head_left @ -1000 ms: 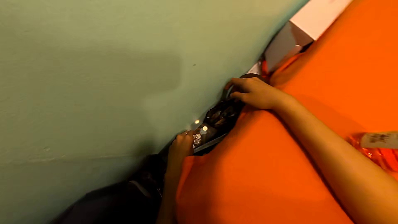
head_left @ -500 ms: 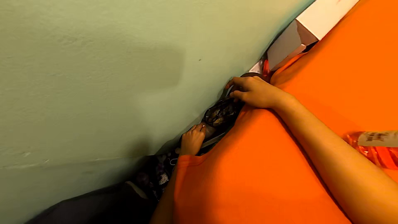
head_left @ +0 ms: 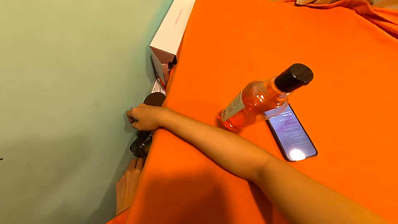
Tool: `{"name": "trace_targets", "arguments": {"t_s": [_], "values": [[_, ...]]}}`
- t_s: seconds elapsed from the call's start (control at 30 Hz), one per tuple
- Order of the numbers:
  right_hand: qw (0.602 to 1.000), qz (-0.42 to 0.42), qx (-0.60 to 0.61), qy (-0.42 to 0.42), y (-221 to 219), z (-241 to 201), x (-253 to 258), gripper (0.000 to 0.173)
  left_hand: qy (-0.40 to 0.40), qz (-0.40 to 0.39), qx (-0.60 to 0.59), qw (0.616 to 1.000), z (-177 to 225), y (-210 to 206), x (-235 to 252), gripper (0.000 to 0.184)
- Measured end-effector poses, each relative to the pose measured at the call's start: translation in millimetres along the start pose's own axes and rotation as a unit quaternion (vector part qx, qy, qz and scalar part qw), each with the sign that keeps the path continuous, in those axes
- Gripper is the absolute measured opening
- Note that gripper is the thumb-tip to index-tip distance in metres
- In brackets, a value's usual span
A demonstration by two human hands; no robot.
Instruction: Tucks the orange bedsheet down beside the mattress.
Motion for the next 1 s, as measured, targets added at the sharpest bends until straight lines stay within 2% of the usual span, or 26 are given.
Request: {"name": "trace_targets", "arguments": {"t_s": [0.23, 0.37, 0.57, 0.73, 0.83, 0.97, 1.0], "values": [[1.0, 0.004, 0.004, -0.023, 0.2, -5.2, -6.4, 0.021, 0.076, -0.091, 0.011, 0.993, -38.0, -32.3, -16.5, 0.032], [0.999, 0.001, 0.01, -0.036, -1.2, -4.2, -6.8, 0.021, 0.058, -0.059, 0.006, 0.997, -44.6, -40.1, -20.5, 0.033], [0.999, -0.002, 0.016, -0.037, 0.2, -4.8, -7.0, 0.021, 0.119, -0.087, -0.019, 0.989, -54.9, -43.0, -23.5, 0.041], [0.999, -0.003, 0.015, -0.039, 0.9, -6.7, -7.8, 0.02, 0.091, -0.061, -0.045, 0.993, -36.0, -21.7, -22.4, 0.035], [0.999, -0.002, 0.015, -0.034, 0.0, -6.2, -6.6, 0.021, 0.044, -0.039, -0.025, 0.998, -39.0, -27.5, -18.8, 0.031], [0.999, -0.004, 0.013, -0.033, -2.4, -5.0, -5.2, 0.02, 0.031, -0.107, 0.046, 0.993, -18.0, -8.0, -11.7, 0.03], [0.999, -0.005, 0.012, -0.033, -1.7, -4.6, -3.7, 0.02, 0.026, -0.097, 0.066, 0.993, -16.8, -8.9, -9.1, 0.029]]}}
Point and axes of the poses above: each hand's wrist, its own x-axis towards the middle knuckle, its own y-axis out of the back of the hand, z = x × y, the point moved 3 cm from there along x, towards the middle knuckle, and after that the axes turned 1 degree about y, right-handed, at the moved point
